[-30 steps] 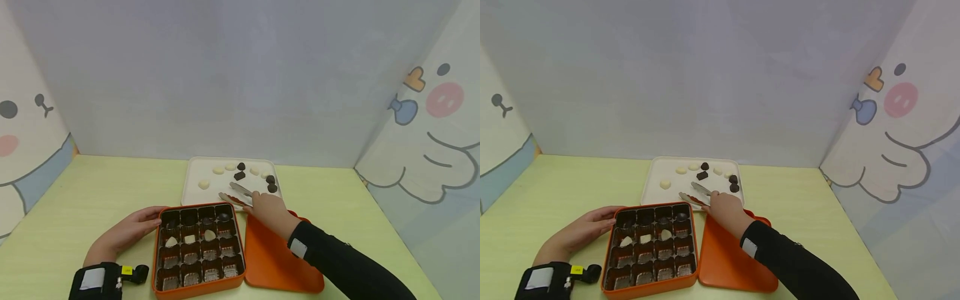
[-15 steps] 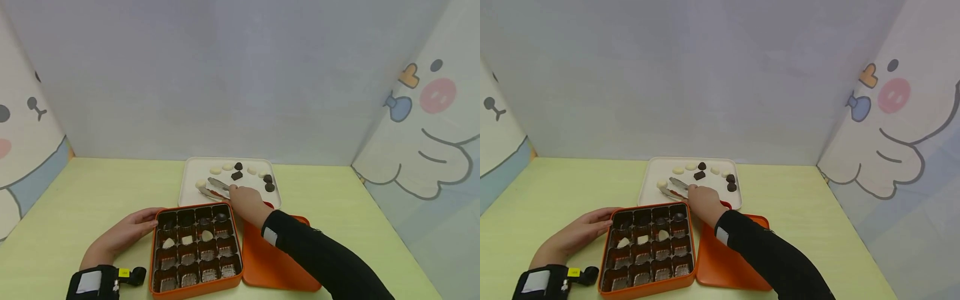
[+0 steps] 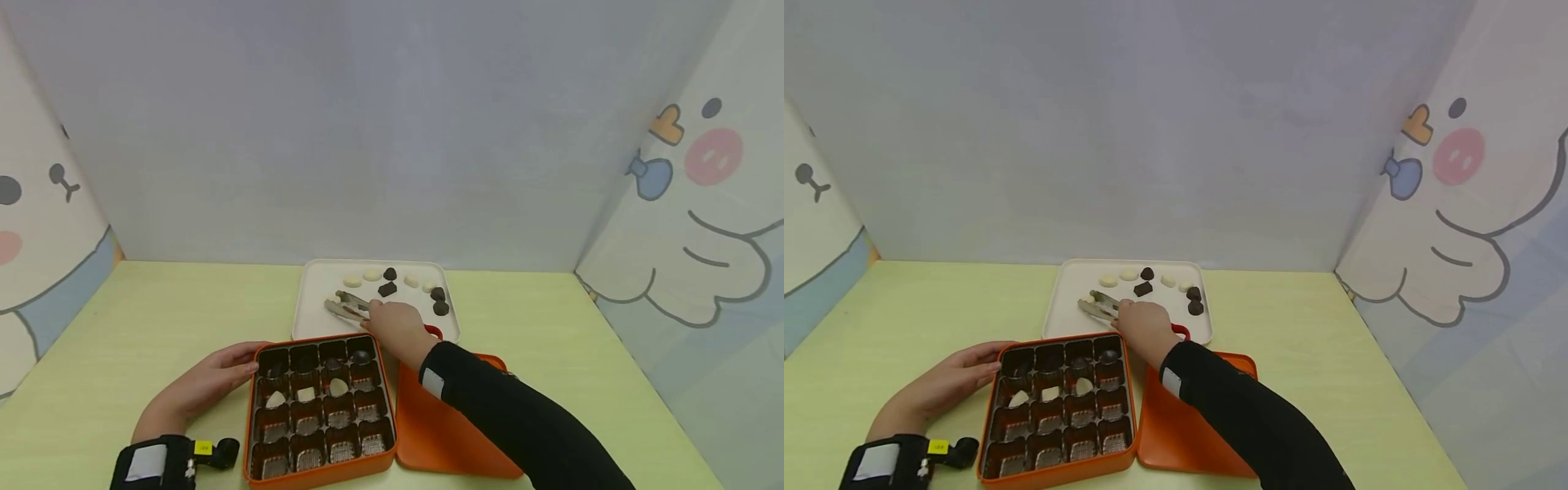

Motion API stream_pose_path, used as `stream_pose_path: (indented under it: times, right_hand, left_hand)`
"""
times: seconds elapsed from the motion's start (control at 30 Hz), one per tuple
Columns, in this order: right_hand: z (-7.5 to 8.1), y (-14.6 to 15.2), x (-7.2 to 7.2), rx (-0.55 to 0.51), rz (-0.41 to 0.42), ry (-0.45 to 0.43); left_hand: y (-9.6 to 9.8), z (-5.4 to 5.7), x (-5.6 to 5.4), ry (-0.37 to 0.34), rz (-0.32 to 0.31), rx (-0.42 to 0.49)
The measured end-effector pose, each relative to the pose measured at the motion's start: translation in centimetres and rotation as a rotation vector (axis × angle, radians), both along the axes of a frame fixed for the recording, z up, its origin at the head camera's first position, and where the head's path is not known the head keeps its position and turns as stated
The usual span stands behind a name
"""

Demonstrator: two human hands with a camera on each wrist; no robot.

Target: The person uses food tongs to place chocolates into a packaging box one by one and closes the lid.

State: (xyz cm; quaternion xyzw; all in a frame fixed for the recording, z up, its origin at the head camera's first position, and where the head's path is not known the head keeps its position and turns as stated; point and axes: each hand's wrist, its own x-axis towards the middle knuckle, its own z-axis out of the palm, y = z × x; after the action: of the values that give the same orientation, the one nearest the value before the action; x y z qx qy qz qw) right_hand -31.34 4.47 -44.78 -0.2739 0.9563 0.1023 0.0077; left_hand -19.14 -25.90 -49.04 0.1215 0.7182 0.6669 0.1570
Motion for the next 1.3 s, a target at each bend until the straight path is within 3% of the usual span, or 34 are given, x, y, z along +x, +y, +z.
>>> stream_pose_path:
  times: [0.43, 0.9, 1.13, 1.3]
  right_hand:
    - [-0.6, 4.8, 1.6, -0.055, -0.075, -0.029]
    - [0.3, 9.7, 3.2, -0.034, -0.066, -0.018]
    - [0.7, 11.2, 3.7, -0.111, -0.114, -0.075]
    - [2.0, 11.9, 4.6, -0.188, -0.021, -0.007]
  left_hand:
    - [-0.1, -0.2, 0.1, 0.01, -0.006, 0.007]
    - [-0.1, -0.4, 0.1, -0.004, 0.01, 0.014]
    - [0.1, -0.3, 0.2, 0.001, -0.008, 0.0]
    - [0.1, -0.1, 0.2, 0.019, 0.008, -0.016]
